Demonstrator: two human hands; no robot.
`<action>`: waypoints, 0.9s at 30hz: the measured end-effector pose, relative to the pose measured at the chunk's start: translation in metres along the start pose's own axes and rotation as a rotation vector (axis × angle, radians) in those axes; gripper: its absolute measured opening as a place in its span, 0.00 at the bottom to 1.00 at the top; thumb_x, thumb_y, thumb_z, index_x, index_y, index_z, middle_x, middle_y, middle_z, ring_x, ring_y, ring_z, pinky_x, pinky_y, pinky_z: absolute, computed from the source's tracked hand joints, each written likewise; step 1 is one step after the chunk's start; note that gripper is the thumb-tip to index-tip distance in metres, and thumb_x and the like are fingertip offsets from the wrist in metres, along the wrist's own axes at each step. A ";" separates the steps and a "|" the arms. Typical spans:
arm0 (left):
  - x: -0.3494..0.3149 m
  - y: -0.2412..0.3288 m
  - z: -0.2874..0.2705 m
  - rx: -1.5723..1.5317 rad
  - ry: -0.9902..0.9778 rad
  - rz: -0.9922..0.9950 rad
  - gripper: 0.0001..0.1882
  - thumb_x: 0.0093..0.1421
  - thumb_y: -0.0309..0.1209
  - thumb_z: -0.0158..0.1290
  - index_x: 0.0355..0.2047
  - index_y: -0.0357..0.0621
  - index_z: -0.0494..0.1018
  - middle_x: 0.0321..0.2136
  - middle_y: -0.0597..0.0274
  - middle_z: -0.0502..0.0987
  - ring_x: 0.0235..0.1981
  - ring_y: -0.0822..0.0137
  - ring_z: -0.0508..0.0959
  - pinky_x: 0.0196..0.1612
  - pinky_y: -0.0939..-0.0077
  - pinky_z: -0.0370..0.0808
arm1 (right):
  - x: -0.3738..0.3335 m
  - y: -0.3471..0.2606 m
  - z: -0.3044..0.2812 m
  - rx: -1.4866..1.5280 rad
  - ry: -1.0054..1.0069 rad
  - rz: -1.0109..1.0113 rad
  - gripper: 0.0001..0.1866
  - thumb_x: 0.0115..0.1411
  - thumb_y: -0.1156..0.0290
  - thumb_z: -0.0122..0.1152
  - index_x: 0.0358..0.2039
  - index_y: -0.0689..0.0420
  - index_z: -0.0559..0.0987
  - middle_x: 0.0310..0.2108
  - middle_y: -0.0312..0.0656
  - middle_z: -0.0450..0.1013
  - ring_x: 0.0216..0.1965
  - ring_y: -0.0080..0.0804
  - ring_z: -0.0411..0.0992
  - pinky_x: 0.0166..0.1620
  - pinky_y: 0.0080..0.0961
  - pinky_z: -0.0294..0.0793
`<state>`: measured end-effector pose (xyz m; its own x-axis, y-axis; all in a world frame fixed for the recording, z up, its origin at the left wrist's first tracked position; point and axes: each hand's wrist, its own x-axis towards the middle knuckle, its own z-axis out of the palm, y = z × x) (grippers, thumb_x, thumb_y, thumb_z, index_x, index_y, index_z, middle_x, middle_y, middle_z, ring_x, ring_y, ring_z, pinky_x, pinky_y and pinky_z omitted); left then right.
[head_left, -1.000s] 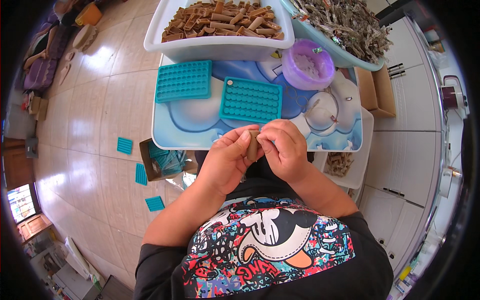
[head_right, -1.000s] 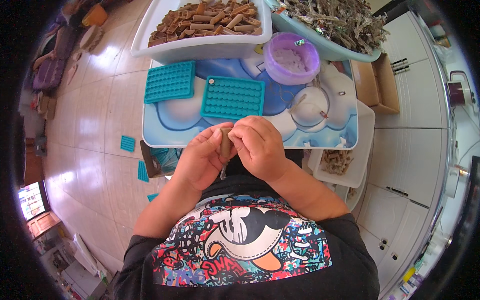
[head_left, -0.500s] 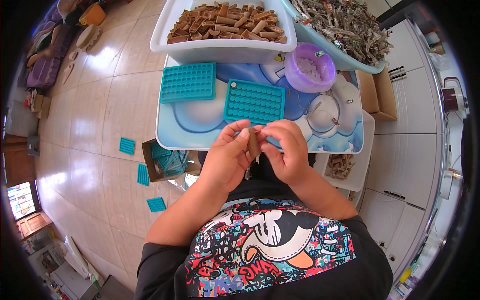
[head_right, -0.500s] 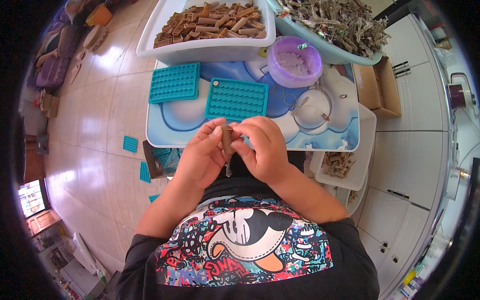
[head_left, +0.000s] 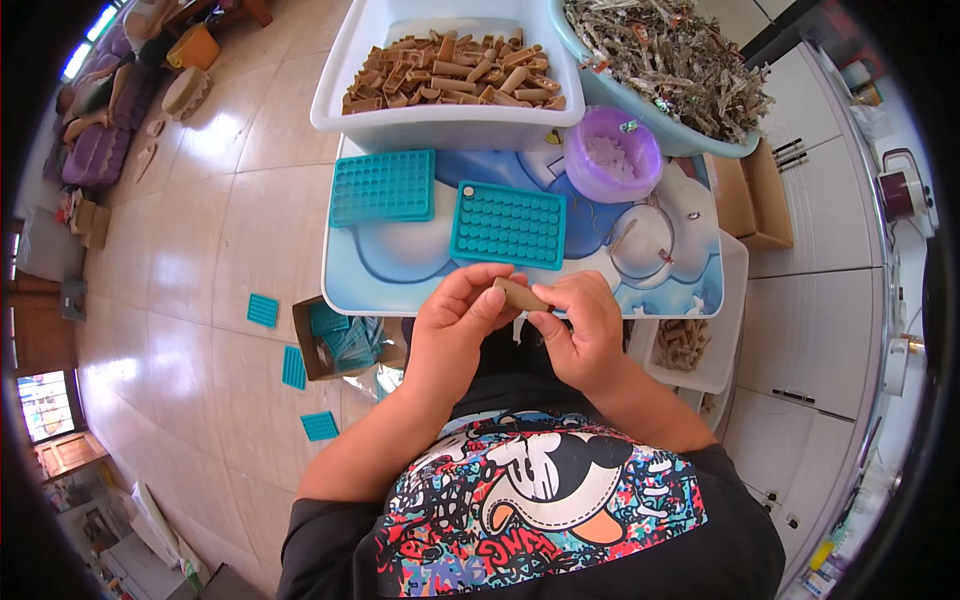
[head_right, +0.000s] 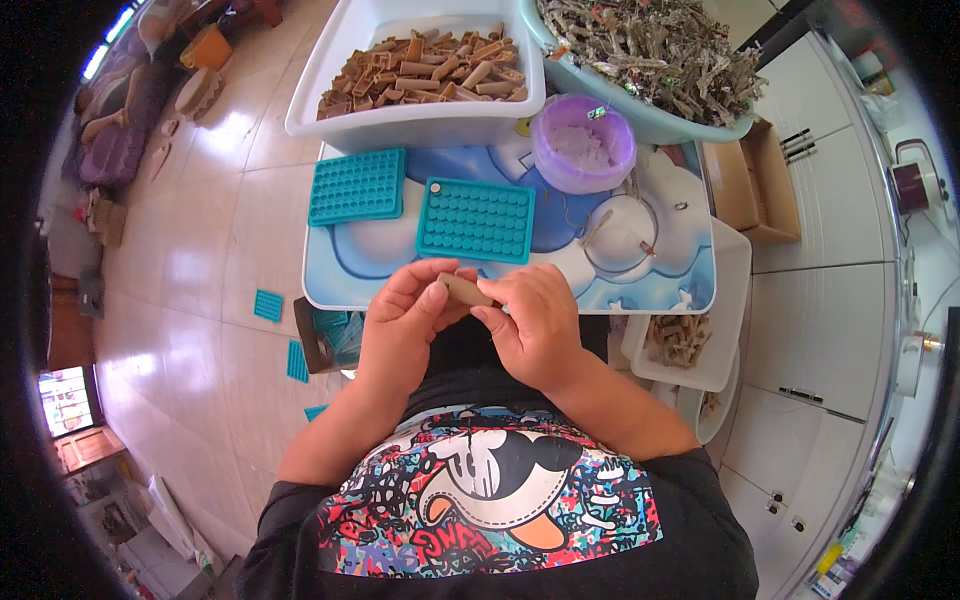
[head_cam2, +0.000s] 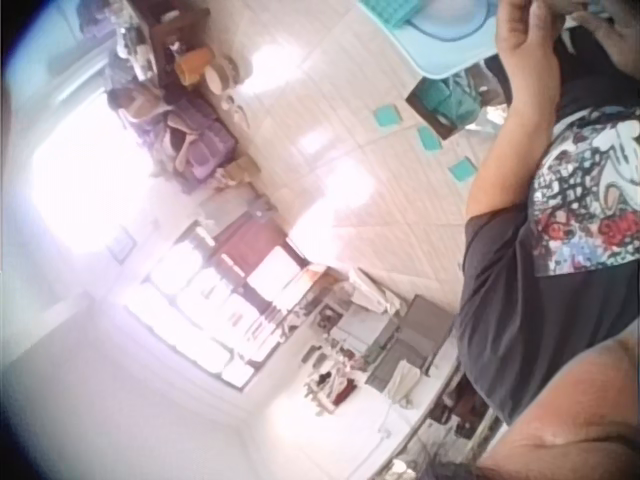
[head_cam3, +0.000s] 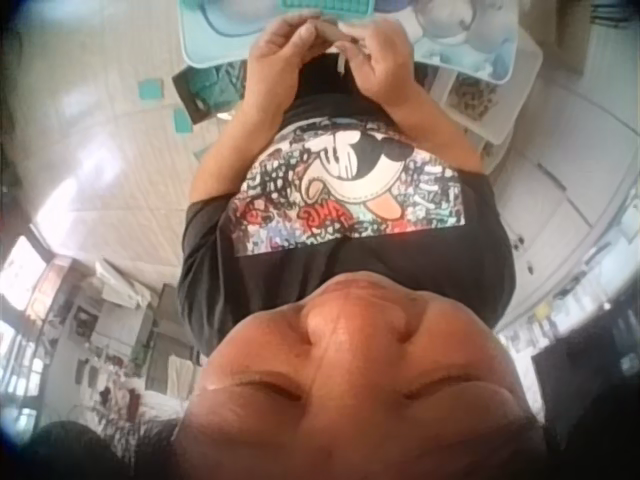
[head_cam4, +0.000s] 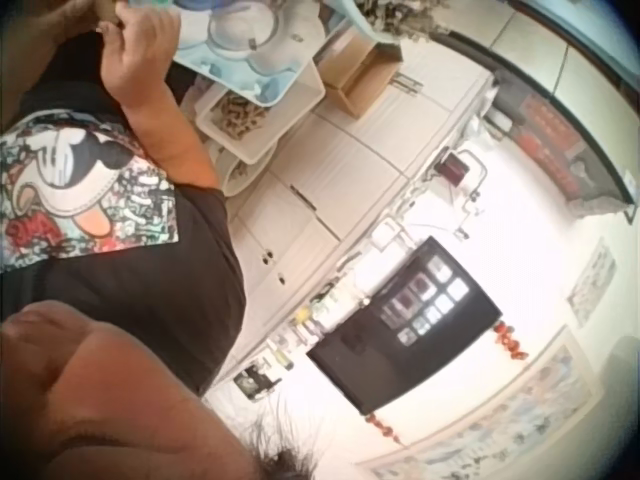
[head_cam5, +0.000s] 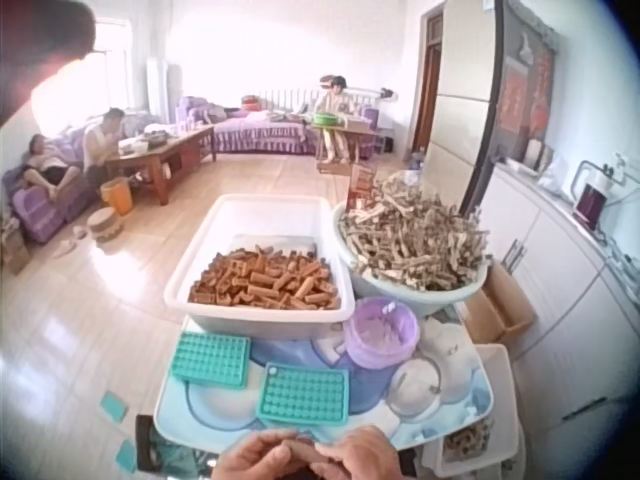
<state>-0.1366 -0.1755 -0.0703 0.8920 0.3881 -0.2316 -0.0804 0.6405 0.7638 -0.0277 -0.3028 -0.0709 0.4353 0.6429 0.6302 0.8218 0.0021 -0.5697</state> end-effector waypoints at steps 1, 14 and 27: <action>-0.001 0.000 0.000 0.021 -0.010 0.002 0.14 0.64 0.27 0.46 0.49 0.35 0.66 0.45 0.52 0.73 0.48 0.64 0.74 0.54 0.69 0.70 | -0.002 0.000 0.000 0.025 0.002 0.020 0.12 0.50 0.71 0.64 0.34 0.59 0.74 0.24 0.41 0.70 0.25 0.41 0.67 0.31 0.33 0.63; 0.024 0.035 -0.014 0.670 0.049 0.307 0.15 0.60 0.25 0.52 0.48 0.37 0.70 0.43 0.58 0.75 0.43 0.70 0.75 0.45 0.76 0.72 | -0.067 0.066 -0.134 0.008 0.466 0.582 0.10 0.57 0.73 0.58 0.40 0.62 0.74 0.35 0.37 0.72 0.36 0.25 0.69 0.42 0.22 0.68; 0.215 0.166 -0.034 1.843 0.534 0.551 0.15 0.57 0.39 0.49 0.37 0.41 0.77 0.40 0.53 0.76 0.45 0.52 0.73 0.49 0.62 0.69 | -0.197 0.142 -0.203 -0.715 0.136 1.094 0.15 0.57 0.73 0.56 0.45 0.59 0.74 0.31 0.41 0.74 0.34 0.32 0.72 0.40 0.28 0.70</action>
<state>0.0265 0.0366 -0.0134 0.7093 0.6144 0.3455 0.5321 -0.7882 0.3092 0.0780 -0.5846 -0.1689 0.9951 -0.0286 0.0952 0.0162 -0.8981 -0.4395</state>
